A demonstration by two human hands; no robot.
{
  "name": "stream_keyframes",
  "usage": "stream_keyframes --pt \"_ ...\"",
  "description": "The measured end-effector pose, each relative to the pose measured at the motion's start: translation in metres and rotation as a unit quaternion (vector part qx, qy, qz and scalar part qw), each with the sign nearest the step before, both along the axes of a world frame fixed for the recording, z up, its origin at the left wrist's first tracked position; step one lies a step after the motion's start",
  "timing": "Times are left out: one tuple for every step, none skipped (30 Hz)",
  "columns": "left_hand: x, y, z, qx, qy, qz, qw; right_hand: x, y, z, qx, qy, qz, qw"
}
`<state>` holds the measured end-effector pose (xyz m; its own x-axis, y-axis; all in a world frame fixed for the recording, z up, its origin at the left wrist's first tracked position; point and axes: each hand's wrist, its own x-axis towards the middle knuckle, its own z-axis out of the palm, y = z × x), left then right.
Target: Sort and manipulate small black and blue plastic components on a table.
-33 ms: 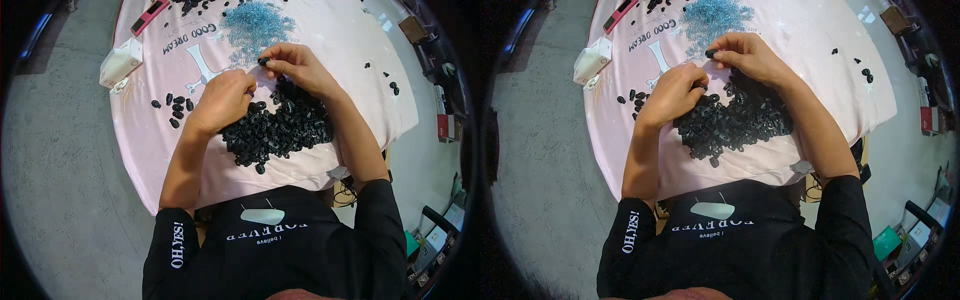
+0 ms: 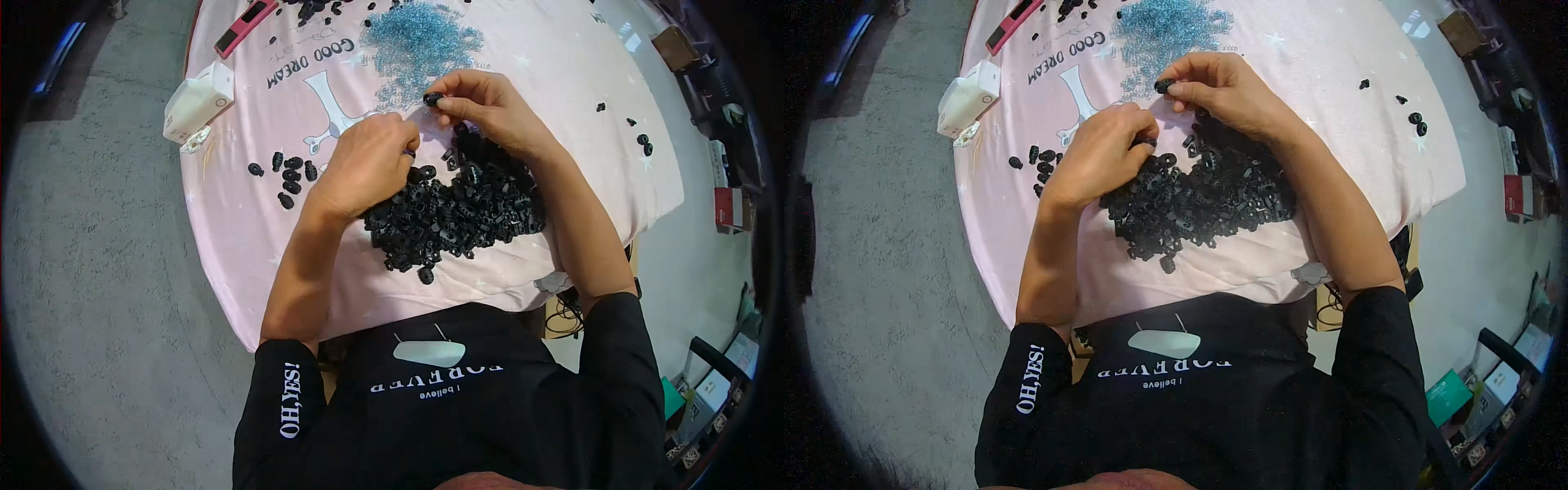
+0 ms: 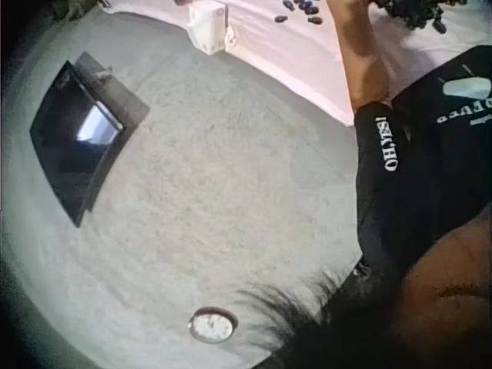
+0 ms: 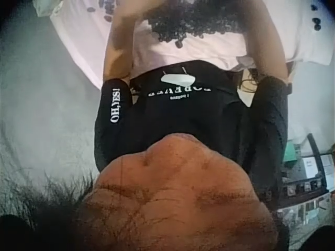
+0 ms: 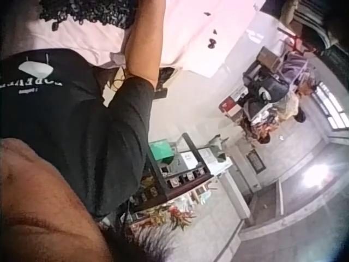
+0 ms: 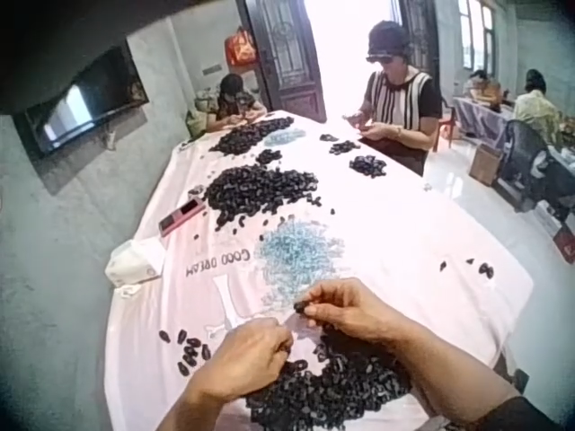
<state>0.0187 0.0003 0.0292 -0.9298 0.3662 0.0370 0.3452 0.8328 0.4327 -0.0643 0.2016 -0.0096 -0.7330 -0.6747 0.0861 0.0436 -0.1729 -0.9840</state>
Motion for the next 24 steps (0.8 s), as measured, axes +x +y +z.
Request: stream_keyframes --pt "0.000 0.002 0.000 -0.010 -0.007 0.003 1.000 -0.001 0.001 0.000 0.005 0.002 -0.002 1.000" --pt "0.000 0.003 0.000 -0.027 -0.018 -0.007 0.999 -0.001 0.001 -0.001 0.010 0.003 -0.005 1.000" --pt "0.000 0.004 0.000 -0.028 -0.016 -0.007 0.999 -0.001 0.001 0.000 0.010 0.005 -0.005 1.000" --pt "0.000 0.005 -0.001 -0.033 -0.011 -0.006 0.999 -0.001 0.001 0.001 0.007 -0.003 0.003 1.000" --pt "0.001 0.005 -0.003 -0.038 -0.005 -0.006 0.999 0.000 0.000 0.002 0.005 -0.010 0.011 1.000" --pt "0.000 0.005 -0.004 -0.038 -0.004 -0.007 0.999 0.000 0.001 0.002 0.005 -0.010 0.009 1.000" --pt "-0.001 0.006 -0.004 -0.029 0.002 -0.013 0.999 0.000 0.001 0.001 0.013 -0.012 0.005 1.000" --pt "-0.001 0.006 -0.005 -0.020 0.009 -0.018 1.000 0.000 0.002 0.000 0.020 -0.013 0.001 1.000" --pt "-0.001 0.005 -0.004 -0.022 0.010 -0.019 1.000 -0.001 0.002 0.000 0.019 -0.012 0.000 1.000" --pt "0.000 0.005 -0.003 0.021 0.028 -0.018 0.999 -0.001 0.002 -0.001 0.014 -0.017 0.001 1.000" --pt "0.001 0.004 -0.001 0.064 0.047 -0.017 0.997 -0.001 0.003 -0.001 0.009 -0.022 0.001 1.000" --pt "0.000 0.003 0.001 0.064 0.048 -0.021 0.997 -0.002 0.003 -0.001 0.009 -0.021 -0.003 1.000" --pt "-0.002 0.001 0.004 0.105 0.041 -0.007 0.994 -0.002 0.003 -0.001 -0.010 -0.055 0.001 0.998" --pt "-0.004 -0.001 0.007 0.145 0.034 0.006 0.989 -0.003 0.004 -0.001 -0.030 -0.090 0.004 0.996" --pt "-0.004 -0.002 0.009 0.154 0.036 0.014 0.987 -0.003 0.005 0.000 -0.031 -0.089 0.001 0.996" --pt "-0.005 -0.001 0.011 0.153 0.036 0.011 0.988 -0.003 0.006 0.001 -0.044 -0.108 -0.004 0.993" --pt "-0.007 0.000 0.013 0.208 0.020 0.039 0.977 -0.004 0.007 0.001 -0.058 -0.126 -0.009 0.990" --pt "-0.007 0.001 0.014 0.262 0.003 0.070 0.962 -0.003 0.007 0.002 -0.058 -0.126 -0.010 0.990" --pt "-0.008 0.002 0.010 0.342 -0.015 0.088 0.935 -0.003 0.006 0.003 -0.036 -0.090 0.000 0.995" --pt "-0.009 0.003 0.008 0.342 -0.016 0.088 0.936 -0.002 0.004 0.003 -0.014 -0.053 0.010 0.998" --pt "-0.010 0.003 0.007 0.384 -0.033 0.108 0.916 0.000 0.002 0.003 -0.017 -0.057 0.010 0.998" --pt "-0.010 0.004 0.006 0.425 -0.050 0.128 0.895 0.000 0.002 0.004 -0.017 -0.058 0.010 0.998" --pt "-0.010 0.005 0.007 0.425 -0.050 0.129 0.895 0.001 0.002 0.004 -0.015 -0.054 0.010 0.998" --pt "-0.010 0.006 0.008 0.447 -0.069 0.132 0.882 0.001 0.002 0.004 -0.012 -0.051 0.009 0.999"
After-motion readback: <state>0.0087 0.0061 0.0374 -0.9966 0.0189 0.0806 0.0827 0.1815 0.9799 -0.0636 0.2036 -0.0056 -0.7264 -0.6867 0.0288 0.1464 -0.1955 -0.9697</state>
